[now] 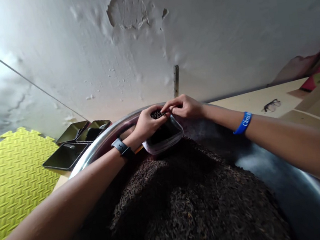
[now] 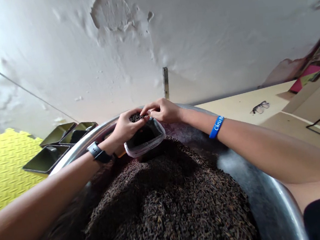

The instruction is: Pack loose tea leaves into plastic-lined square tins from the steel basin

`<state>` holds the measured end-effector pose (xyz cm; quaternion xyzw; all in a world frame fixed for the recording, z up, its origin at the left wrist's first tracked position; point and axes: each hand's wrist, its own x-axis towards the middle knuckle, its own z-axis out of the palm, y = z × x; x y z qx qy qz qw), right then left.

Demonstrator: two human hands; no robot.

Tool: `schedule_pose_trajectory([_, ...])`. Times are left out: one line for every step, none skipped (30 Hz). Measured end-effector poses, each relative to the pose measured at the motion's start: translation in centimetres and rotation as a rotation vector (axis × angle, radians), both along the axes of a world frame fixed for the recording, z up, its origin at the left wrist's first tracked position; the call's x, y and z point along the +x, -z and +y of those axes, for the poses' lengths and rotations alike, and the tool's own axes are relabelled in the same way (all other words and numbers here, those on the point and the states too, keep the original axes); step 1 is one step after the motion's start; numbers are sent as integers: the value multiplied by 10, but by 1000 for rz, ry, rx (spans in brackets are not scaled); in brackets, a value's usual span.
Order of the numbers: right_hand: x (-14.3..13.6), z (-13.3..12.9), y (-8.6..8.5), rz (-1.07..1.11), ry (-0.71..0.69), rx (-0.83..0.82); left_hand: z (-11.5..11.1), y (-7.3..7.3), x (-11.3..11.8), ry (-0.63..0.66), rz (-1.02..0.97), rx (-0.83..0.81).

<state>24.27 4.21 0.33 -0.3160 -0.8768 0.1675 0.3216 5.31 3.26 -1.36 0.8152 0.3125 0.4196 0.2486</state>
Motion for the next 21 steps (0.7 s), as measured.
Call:
schedule_pose_trajectory([-1,0,2,-51,-6,17,0,0,0,4,-5,10])
schedule_pose_trajectory([-2,1,4,-106,-8,35,0,1,0,14,-8,24])
schedule_pose_trajectory([-3,2,6,-160,-10,46,0,1,0,27,-11,37])
schedule_pose_trajectory([-4,3,9,-201,-14,49,1,2,0,41,-13,46])
schedule_pose_trajectory([-5,4,11,-226,-19,45,1,3,0,54,-14,50])
schedule_pose_trajectory([-5,5,12,-232,-26,39,1,3,0,62,-14,50])
schedule_pose_trajectory([-4,7,13,-237,-38,29,2,3,0,63,-13,47])
schedule_pose_trajectory([-4,8,14,-244,-52,18,2,4,0,59,-11,42])
schedule_pose_trajectory([-3,9,14,-251,-60,9,2,4,0,58,-9,37])
schedule_pose_trajectory([-2,9,14,-255,-63,4,2,4,0,59,-7,32])
schedule_pose_trajectory([-1,10,13,-257,-67,2,2,3,0,61,-6,26])
schedule_pose_trajectory([0,10,12,-253,-74,5,2,3,0,64,-9,19])
schedule_pose_trajectory([1,9,11,-242,-82,14,2,3,0,68,-14,15])
schedule_pose_trajectory([2,8,9,-229,-89,28,2,3,0,70,-18,15])
schedule_pose_trajectory([2,7,6,-213,-90,45,2,3,0,68,-22,20])
schedule_pose_trajectory([3,5,4,-193,-84,64,3,2,-1,64,-22,26])
schedule_pose_trajectory([3,3,1,-168,-75,81,3,2,-1,58,-20,32])
schedule_pose_trajectory([4,0,-2,-135,-64,95,3,2,-1,53,-15,36])
schedule_pose_trajectory([4,-2,-5,-94,-52,106,3,2,-1,50,-9,37])
schedule_pose_trajectory([4,-4,-8,-45,-37,114,3,2,-1,50,-4,35])
schedule_pose_trajectory([4,-7,-10,4,-21,115,3,2,-1,52,-2,33])
